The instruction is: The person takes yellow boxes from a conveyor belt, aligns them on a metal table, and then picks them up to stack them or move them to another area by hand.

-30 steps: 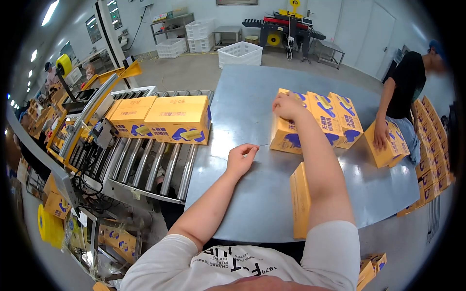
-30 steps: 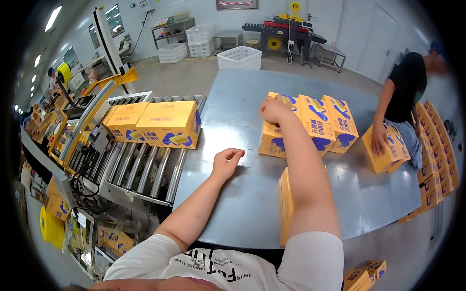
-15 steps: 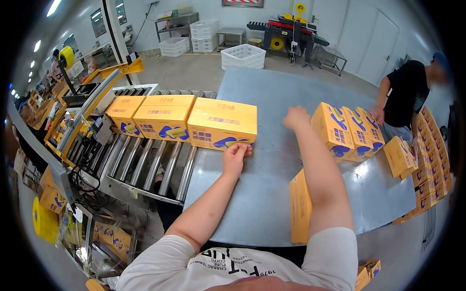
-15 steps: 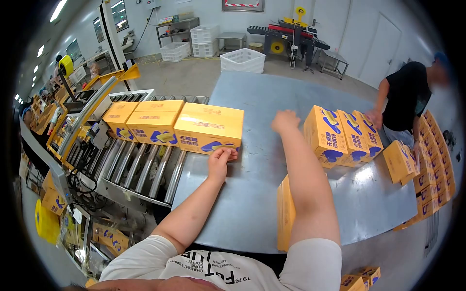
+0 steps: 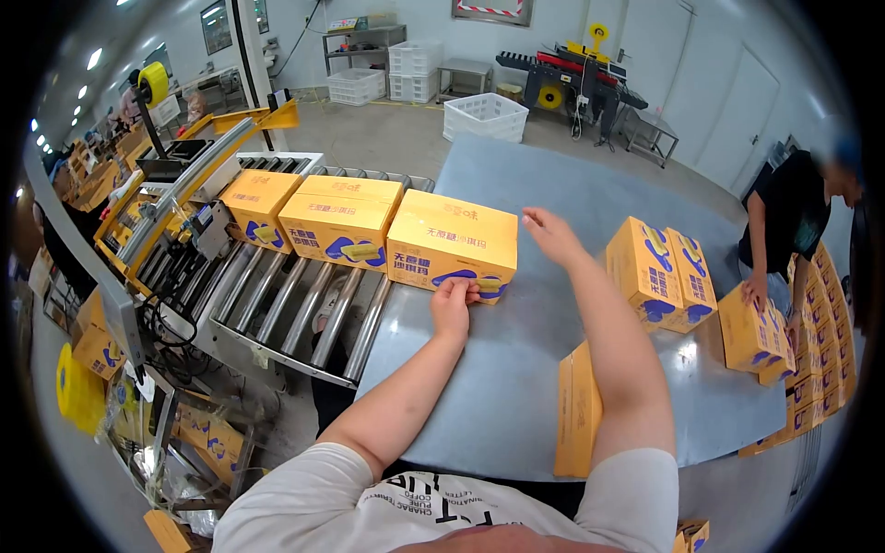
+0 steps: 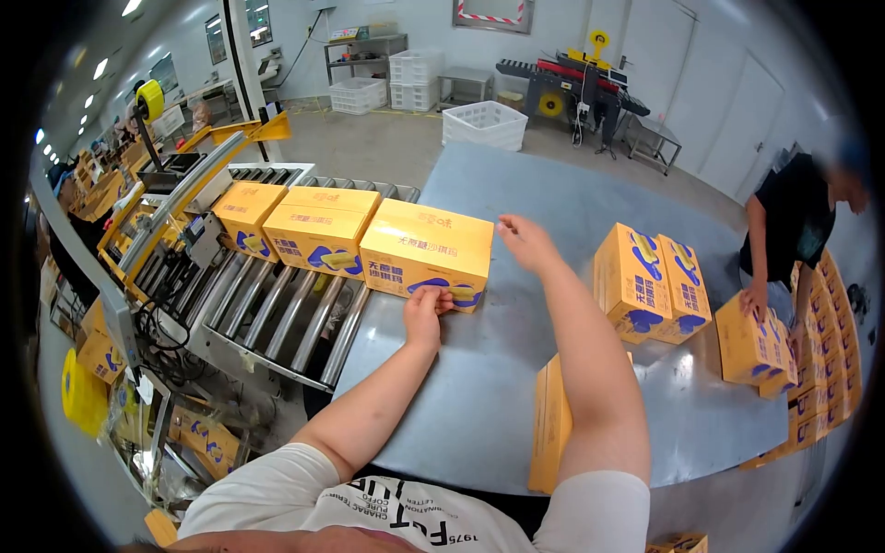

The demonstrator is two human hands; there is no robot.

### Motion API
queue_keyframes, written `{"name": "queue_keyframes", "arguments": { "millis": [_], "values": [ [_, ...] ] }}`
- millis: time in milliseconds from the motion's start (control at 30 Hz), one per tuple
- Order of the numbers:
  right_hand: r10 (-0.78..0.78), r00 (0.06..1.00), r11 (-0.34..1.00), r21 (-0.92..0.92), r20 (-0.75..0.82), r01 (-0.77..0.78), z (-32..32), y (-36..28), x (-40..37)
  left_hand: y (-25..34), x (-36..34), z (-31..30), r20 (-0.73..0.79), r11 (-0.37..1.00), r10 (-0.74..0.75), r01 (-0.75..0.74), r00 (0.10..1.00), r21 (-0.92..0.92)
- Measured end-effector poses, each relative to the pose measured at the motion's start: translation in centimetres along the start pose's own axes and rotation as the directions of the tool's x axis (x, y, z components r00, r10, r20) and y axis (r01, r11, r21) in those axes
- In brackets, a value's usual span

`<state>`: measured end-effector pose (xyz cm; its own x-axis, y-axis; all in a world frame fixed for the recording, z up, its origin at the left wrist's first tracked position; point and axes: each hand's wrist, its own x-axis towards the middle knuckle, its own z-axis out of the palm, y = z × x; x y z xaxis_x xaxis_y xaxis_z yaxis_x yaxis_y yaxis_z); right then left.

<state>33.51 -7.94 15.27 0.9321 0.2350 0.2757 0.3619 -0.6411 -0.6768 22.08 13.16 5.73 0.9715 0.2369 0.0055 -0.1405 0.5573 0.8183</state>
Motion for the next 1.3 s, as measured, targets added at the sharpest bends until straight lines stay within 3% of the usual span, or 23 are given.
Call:
{"name": "queue_keyframes", "arguments": {
  "millis": [67,167,300,400,467,500,533,600,633,700,767,800,833,900,1000,1033,1133,1200,1300],
  "values": [
    [-0.001,0.998,0.998,0.069,0.071,-0.004,0.2,-0.4,-0.2,-0.2,0.1,-0.1,-0.04,1.0,0.02,-0.021,0.999,-0.015],
    [-0.002,0.99,0.992,0.128,0.143,-0.016,0.5,-1.5,-0.5,-1.3,0.6,-0.5,-0.146,0.977,0.201,-0.209,0.969,-0.042],
    [0.005,0.976,0.974,0.22,0.218,-0.054,0.9,-3.1,-1.4,-0.7,0.5,-0.5,-0.268,0.962,0.265,-0.272,0.926,0.011],
    [0.116,0.968,0.849,0.482,0.224,-0.214,0.4,-5.0,-1.5,-0.2,0.2,-0.5,-0.285,0.965,0.244,-0.26,0.927,-0.019],
    [0.259,0.951,0.771,0.557,0.17,-0.309,-2.1,-3.2,0.0,-0.2,0.1,-0.8,-0.255,0.967,0.217,-0.243,0.942,-0.074],
    [0.266,0.954,0.811,0.504,0.136,-0.297,-2.5,-3.5,-0.1,0.1,0.7,-0.6,-0.212,0.942,0.274,-0.307,0.938,-0.137],
    [0.272,0.957,0.847,0.447,0.102,-0.289,-2.9,-3.9,-0.1,0.1,0.9,-0.6,-0.209,0.941,0.323,-0.336,0.923,-0.03],
    [0.133,0.991,0.985,0.104,0.035,-0.136,-2.5,-8.7,-2.0,0.3,1.0,-0.1,-0.18,0.904,0.416,-0.385,0.891,0.185],
    [0.03,0.999,0.998,0.05,0.042,-0.032,-1.3,-9.3,-2.3,-1.0,1.8,-0.7,-0.218,0.901,0.403,-0.342,0.889,0.268],
    [-0.171,0.983,0.983,-0.059,0.071,0.175,0.9,-10.0,-2.8,-0.7,1.4,-1.0,-0.014,0.899,0.355,-0.338,0.935,0.278],
    [-0.226,0.968,0.873,-0.418,0.111,0.252,2.4,-10.5,-4.2,-0.8,1.0,-0.5,0.185,0.951,0.214,-0.247,0.959,0.183],
    [-0.248,0.959,0.768,-0.576,0.138,0.281,2.8,-10.8,-4.5,-0.9,0.6,-0.2,0.251,0.948,0.216,-0.264,0.943,0.175],
    [-0.085,0.978,0.8,-0.573,0.19,0.181,2.4,-11.1,-4.1,-1.1,0.2,-0.1,0.315,0.945,0.219,-0.281,0.924,0.166],
    [0.069,0.989,0.802,-0.597,0.132,0.023,1.8,-8.9,-2.1,-0.9,-0.4,0.3,0.394,0.956,0.191,-0.261,0.899,0.133],
    [0.314,0.949,0.732,-0.637,0.002,-0.241,-0.9,-6.5,-1.1,-1.3,-0.3,0.0,0.486,0.978,-0.075,-0.031,0.871,0.207],
    [0.408,0.912,0.681,-0.65,-0.044,-0.336,-2.0,-6.0,-1.1,-1.5,-0.8,0.3,0.458,0.971,-0.022,-0.091,0.889,0.222],
    [0.631,0.733,0.525,-0.554,-0.256,-0.646,-6.1,-2.3,-1.3,-1.7,-0.5,0.1,0.475,0.981,-0.07,-0.026,0.877,0.194],
    [0.73,0.613,0.458,-0.451,-0.301,-0.766,-8.5,-4.1,-2.3,-1.7,0.0,-0.2,0.432,0.99,-0.05,-0.012,0.9,0.14],
    [0.697,0.577,0.296,-0.562,-0.427,-0.773,-8.3,-0.9,-1.7,-1.1,0.2,-0.3,0.344,0.998,-0.053,0.034,0.937,0.061]
  ]
}}
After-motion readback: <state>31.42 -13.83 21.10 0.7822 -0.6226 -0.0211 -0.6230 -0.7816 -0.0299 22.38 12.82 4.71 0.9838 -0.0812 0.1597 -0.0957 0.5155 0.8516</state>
